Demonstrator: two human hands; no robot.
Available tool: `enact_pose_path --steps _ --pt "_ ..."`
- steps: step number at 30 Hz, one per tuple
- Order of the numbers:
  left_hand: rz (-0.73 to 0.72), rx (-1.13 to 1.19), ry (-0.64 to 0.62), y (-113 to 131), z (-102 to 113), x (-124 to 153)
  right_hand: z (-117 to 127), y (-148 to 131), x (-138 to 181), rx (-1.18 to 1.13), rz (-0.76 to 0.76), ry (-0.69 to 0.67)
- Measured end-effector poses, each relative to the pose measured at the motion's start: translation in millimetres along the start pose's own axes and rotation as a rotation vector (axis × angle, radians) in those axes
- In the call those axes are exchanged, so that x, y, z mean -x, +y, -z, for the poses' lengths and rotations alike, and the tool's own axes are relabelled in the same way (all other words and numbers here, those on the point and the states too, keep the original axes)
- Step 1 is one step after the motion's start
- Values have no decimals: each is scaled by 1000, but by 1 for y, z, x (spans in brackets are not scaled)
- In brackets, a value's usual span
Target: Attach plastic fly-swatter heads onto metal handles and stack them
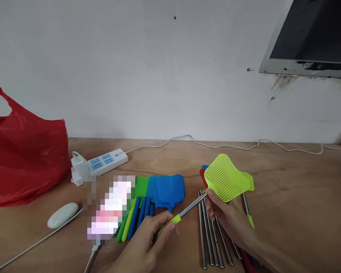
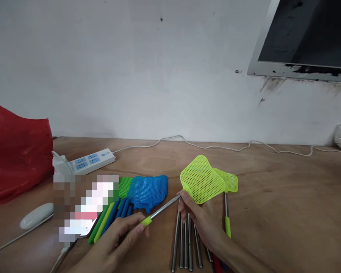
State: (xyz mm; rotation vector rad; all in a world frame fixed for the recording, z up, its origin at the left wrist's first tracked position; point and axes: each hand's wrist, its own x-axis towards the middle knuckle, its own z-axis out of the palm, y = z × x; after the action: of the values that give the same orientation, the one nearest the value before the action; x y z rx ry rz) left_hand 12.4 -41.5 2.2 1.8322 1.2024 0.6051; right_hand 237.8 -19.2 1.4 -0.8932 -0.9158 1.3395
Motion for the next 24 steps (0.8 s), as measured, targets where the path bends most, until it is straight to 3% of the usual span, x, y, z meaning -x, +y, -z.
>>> enact_pose_path --steps 9,15,20,24 --pt "-12 27 -20 4 -7 -1 3 2 -4 1 -22 -22" --pt "-5 92 -62 7 -8 0 -1 -2 -4 -22 -53 -149" --pt "-52 61 12 6 1 -1 6 -8 -10 -10 -126 -30" --pt "-43 0 22 4 4 -3 20 -7 -22 260 -119 36"
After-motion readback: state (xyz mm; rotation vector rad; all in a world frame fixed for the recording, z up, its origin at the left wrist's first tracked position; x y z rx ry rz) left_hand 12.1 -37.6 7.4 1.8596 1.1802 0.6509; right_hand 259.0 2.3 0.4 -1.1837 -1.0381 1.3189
